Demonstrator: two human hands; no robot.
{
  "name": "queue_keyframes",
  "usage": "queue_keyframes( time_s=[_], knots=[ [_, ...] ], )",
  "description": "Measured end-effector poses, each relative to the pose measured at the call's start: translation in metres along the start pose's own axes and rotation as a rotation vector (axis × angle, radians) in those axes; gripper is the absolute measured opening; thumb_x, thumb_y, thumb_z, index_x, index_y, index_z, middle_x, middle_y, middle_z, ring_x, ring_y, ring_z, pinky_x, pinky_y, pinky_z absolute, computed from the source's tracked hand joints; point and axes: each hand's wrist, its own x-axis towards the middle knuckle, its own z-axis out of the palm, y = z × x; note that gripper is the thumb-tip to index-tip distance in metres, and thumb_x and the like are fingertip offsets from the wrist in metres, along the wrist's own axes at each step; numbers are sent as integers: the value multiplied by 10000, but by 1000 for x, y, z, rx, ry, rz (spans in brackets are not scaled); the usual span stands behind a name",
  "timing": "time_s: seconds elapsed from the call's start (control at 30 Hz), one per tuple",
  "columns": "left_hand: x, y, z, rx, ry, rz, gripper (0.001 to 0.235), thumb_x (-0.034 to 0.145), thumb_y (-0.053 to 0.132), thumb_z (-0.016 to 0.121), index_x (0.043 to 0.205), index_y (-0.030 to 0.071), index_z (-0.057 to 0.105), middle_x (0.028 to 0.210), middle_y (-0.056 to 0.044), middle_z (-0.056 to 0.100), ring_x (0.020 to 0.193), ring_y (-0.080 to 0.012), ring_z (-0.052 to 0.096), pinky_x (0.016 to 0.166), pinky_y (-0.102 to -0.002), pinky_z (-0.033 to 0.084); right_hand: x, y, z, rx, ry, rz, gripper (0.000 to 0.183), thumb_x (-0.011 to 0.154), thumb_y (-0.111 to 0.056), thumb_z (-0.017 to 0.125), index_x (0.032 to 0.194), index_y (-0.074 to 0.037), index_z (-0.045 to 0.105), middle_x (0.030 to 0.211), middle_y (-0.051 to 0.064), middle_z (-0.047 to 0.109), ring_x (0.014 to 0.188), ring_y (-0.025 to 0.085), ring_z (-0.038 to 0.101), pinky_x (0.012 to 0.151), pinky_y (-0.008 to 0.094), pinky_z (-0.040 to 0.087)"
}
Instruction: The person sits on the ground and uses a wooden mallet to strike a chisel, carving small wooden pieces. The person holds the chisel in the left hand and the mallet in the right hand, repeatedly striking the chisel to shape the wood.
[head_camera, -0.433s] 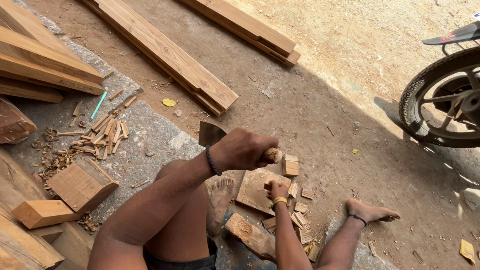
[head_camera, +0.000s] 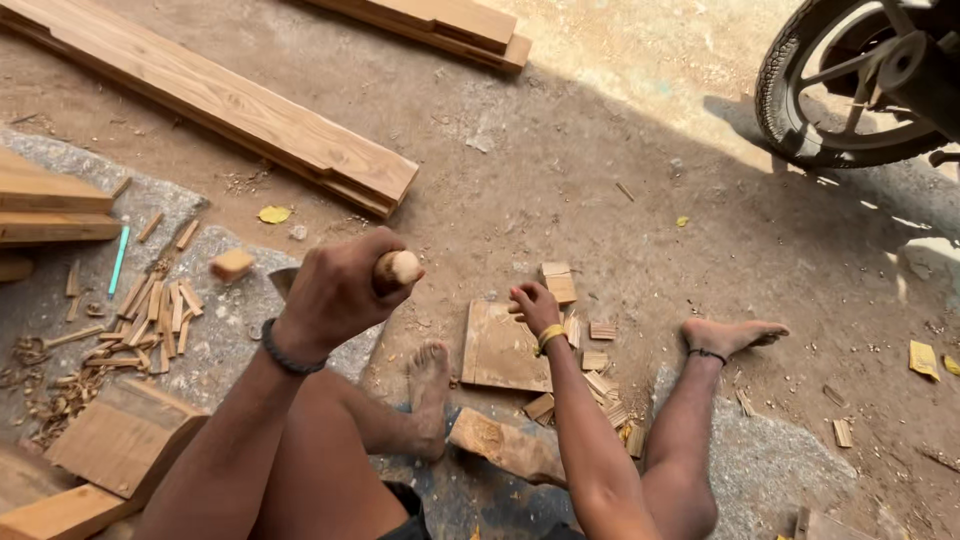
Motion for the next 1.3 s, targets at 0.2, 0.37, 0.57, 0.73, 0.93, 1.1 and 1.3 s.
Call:
queue_keyframes(
  time_s=[0.2, 0.37, 0.57, 0.73, 0.93, 1.1, 1.3],
  knots=[
    [-14, -8, -5, -16, -110, -151, 311, 876, 291, 849, 951, 76, 637, 725, -112, 688, 649, -236, 720, 532, -356, 565, 5, 75, -91, -451, 387, 153, 375, 897, -429, 733, 1042, -84, 770, 984, 98, 783, 876, 236, 743, 794, 399, 563],
    [-6, 9, 9, -81, -154, -93, 303, 823, 292, 843, 889, 85, 632, 689, -84, 690, 604, -208, 710, 496, -330, 558, 51, 65, -117, -657, 470, 282, 555, 877, -599, 696, 1191, -143, 736, 1174, 102, 746, 1104, 308, 691, 980, 479, 511],
    [8, 29, 28, -148, -181, -64, 248, 835, 254, 841, 865, 109, 643, 659, -49, 689, 565, -194, 712, 496, -347, 565, 105, 50, -95, -986, 128, 511, 834, 815, -783, 663, 1386, -174, 632, 1501, 119, 566, 1460, 374, 401, 1127, 669, 279],
    [14, 41, 39, -360, -298, -73, 238, 785, 171, 837, 888, 101, 634, 673, -46, 692, 572, -189, 718, 507, -337, 584, 100, 63, -83, -898, 174, 357, 835, 778, -664, 792, 1349, -78, 624, 1402, 203, 637, 1318, 402, 569, 1087, 547, 441],
    [8, 33, 38, -231, -257, -35, 247, 777, 174, 850, 876, 123, 630, 661, -41, 686, 586, -193, 715, 514, -344, 573, 81, 59, -49, -782, 285, 126, 797, 739, -339, 875, 1371, -105, 448, 1283, 212, 656, 1185, 412, 628, 1003, 496, 505],
    [8, 20, 37, -138, -181, 56, 268, 845, 239, 840, 900, 109, 612, 651, -40, 671, 577, -180, 713, 510, -326, 575, 66, 37, -32, -807, 364, 86, 865, 741, -351, 911, 1388, -108, 390, 1334, 255, 590, 1183, 449, 605, 989, 519, 503],
    [4, 14, 43, -147, -157, 121, 300, 923, 349, 798, 903, 113, 614, 620, -27, 653, 537, -166, 697, 490, -321, 573, 26, 41, -28, -614, 384, -122, 931, 747, -367, 884, 1484, -135, 365, 1374, 213, 578, 1196, 396, 618, 995, 514, 535]
  ],
)
